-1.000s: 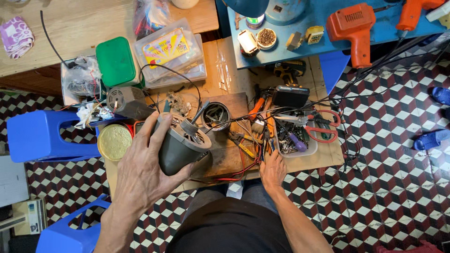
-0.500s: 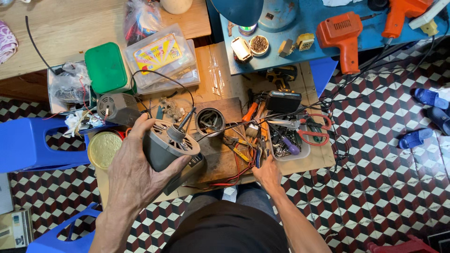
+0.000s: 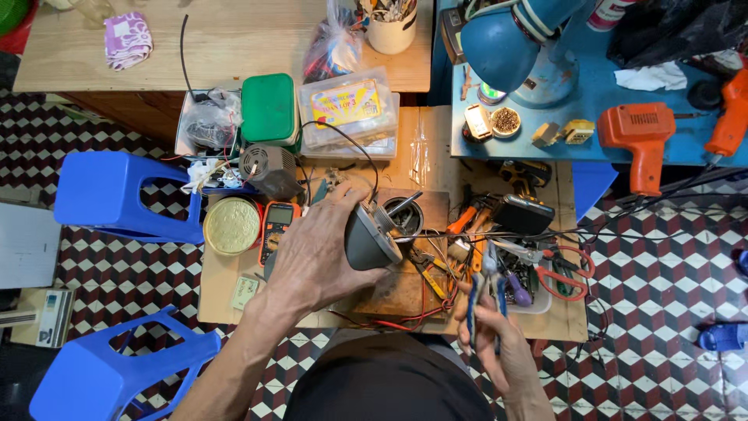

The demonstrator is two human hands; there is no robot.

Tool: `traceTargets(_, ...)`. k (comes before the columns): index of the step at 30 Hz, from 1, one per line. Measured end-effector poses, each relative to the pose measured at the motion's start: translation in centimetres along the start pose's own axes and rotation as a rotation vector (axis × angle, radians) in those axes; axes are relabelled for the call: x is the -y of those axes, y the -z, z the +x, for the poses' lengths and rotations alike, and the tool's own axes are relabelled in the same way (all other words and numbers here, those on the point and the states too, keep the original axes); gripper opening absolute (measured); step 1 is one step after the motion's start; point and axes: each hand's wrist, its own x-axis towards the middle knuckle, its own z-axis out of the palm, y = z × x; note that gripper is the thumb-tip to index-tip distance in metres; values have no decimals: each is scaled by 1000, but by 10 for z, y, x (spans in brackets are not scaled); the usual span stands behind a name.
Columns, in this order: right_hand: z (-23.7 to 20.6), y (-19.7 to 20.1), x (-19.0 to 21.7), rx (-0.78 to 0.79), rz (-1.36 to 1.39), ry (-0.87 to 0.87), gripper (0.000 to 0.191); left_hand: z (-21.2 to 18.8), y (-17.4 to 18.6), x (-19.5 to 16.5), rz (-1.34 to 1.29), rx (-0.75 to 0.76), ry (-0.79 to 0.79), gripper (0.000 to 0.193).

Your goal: The person disassembles a handheld electric appliance, removes the motor housing, and uses a multimeter to test electrical continuity on the motor shaft and internal components. They repeatedly rotate the shaft and probe different points while holding the device.

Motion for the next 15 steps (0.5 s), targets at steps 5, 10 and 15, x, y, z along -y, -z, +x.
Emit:
traceTargets(5,28,-52,23,87,-103,56,44,0,4,1,16,-10,-11,113)
traceTargets(10,32,-52,23,-35,-561,51,36,-5,5,-2,0,6,-14,113)
traceTargets(15,23,-26,5,-235,-733,-61,26,-3,6,-8,2,-6,-32,113)
